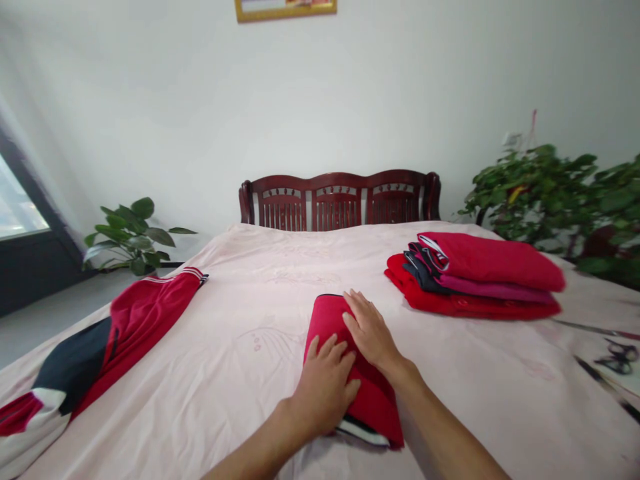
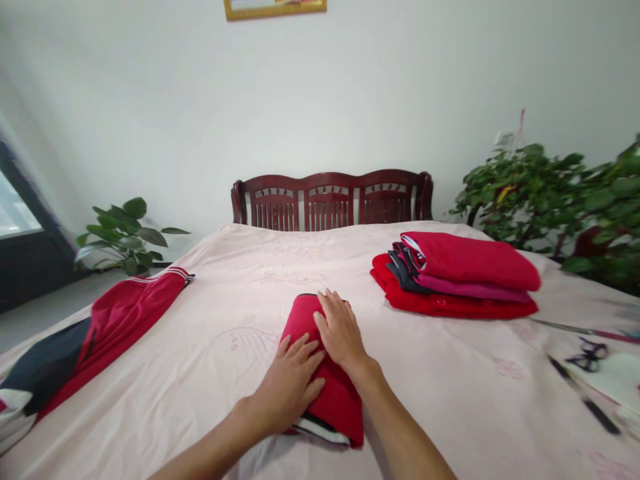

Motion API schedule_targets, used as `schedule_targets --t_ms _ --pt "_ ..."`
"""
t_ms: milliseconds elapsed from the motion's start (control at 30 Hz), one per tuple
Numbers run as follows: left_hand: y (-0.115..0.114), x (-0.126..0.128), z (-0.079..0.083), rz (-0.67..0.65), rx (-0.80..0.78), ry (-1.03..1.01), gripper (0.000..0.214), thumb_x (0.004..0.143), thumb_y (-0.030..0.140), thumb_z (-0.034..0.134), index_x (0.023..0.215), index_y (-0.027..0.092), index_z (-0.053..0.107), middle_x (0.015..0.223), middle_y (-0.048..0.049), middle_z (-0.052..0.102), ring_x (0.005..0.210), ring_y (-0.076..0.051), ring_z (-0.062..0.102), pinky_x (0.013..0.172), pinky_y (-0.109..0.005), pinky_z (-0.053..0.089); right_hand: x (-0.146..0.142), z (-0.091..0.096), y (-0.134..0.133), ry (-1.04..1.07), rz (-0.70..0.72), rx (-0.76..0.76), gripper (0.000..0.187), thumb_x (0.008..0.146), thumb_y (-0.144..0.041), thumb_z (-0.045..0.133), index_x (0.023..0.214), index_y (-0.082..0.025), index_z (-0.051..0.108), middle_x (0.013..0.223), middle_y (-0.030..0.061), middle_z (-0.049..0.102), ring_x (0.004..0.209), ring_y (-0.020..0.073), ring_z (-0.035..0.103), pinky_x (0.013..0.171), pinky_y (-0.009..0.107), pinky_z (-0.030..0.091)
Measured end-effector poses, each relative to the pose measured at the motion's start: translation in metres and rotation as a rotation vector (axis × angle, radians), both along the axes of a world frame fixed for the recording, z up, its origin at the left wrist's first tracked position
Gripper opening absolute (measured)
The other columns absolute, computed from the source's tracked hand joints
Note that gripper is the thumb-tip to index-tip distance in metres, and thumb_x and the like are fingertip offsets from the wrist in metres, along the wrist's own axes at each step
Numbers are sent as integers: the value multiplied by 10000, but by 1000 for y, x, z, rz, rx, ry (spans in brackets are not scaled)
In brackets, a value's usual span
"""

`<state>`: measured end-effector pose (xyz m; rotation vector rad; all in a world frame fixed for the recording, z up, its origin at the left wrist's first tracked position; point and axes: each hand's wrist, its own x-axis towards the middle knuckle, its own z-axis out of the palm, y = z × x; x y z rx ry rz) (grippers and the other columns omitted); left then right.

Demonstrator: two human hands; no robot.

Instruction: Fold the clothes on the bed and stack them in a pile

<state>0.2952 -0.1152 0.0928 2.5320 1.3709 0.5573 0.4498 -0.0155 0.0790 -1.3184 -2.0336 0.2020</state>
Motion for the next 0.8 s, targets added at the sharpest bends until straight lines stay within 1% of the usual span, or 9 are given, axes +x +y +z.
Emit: schedule_targets --t_ms 67,167,333,433,533,600,667,733,800 --pt "-1 -11 -14 25 0 79 600 902 457 517 1452 222 455 1552 -125 378 1469 -361 214 1176 -640 46 -12 -5 2 -207 67 -74 567 969 -412 339 1502 -221 365 1592 71 288 1484 225 186 1201 479 116" --pt "-4 -26 -35 39 -35 118 652 937 540 414 1520 263 318 1602 -103 265 1485 -352 170 1162 -665 70 -22 -22 9 -377 99 -193 598 973 -445 337 1515 -192 338 1596 102 260 1484 239 185 1199 486 96" --pt "-7 -32 -41 88 -68 135 660 934 567 401 1524 288 299 1616 -99 207 1491 -352 145 1142 -679 132 -17 -36 19 -309 73 -190 624 952 -493 385 1494 -185 378 1587 102 291 1483 233 188 1205 457 103" --pt "-9 -28 -37 133 -88 133 662 923 526 456 1523 301 294 1619 -99 192 1490 -356 148 1129 -682 172 -3 -39 18 -19 -188 -207 698 854 -410 553 1461 -101 401 1566 175 313 1471 286 217 1195 467 169" --pt "-9 -28 -42 184 -79 70 671 899 483 520 1515 305 321 1620 -81 199 1489 -353 157 1142 -649 202 13 -42 9 497 -351 -405 764 774 -365 628 1451 -121 371 1499 198 418 1386 296 401 1126 465 338" --pt "-8 -32 -53 212 -53 -21 649 886 428 553 1496 293 375 1617 -69 228 1489 -336 171 1166 -600 212 23 -42 -1 853 -249 -580 698 750 -379 670 1378 -171 447 1382 167 561 1260 287 550 1053 456 435" --pt "-6 -39 -65 235 -32 -173 586 902 371 525 1471 267 427 1605 -64 279 1482 -298 213 1190 -535 227 29 -38 -11 1109 -58 -772 562 723 -354 718 1229 -165 564 1201 152 684 1113 287 652 989 445 493" --pt "-3 -46 -76 265 -27 -385 523 937 343 456 1450 243 452 1582 -65 336 1463 -250 276 1203 -470 243 31 -33 -19 1241 92 -969 432 711 -314 739 1088 -133 633 1035 148 742 1000 279 701 958 430 516" --pt "0 -52 -83 313 -36 -604 495 956 349 414 1432 221 456 1548 -76 389 1435 -222 332 1209 -433 248 31 -28 -23 1292 142 -1144 367 729 -307 730 1031 -111 656 960 149 756 956 263 716 963 413 513"
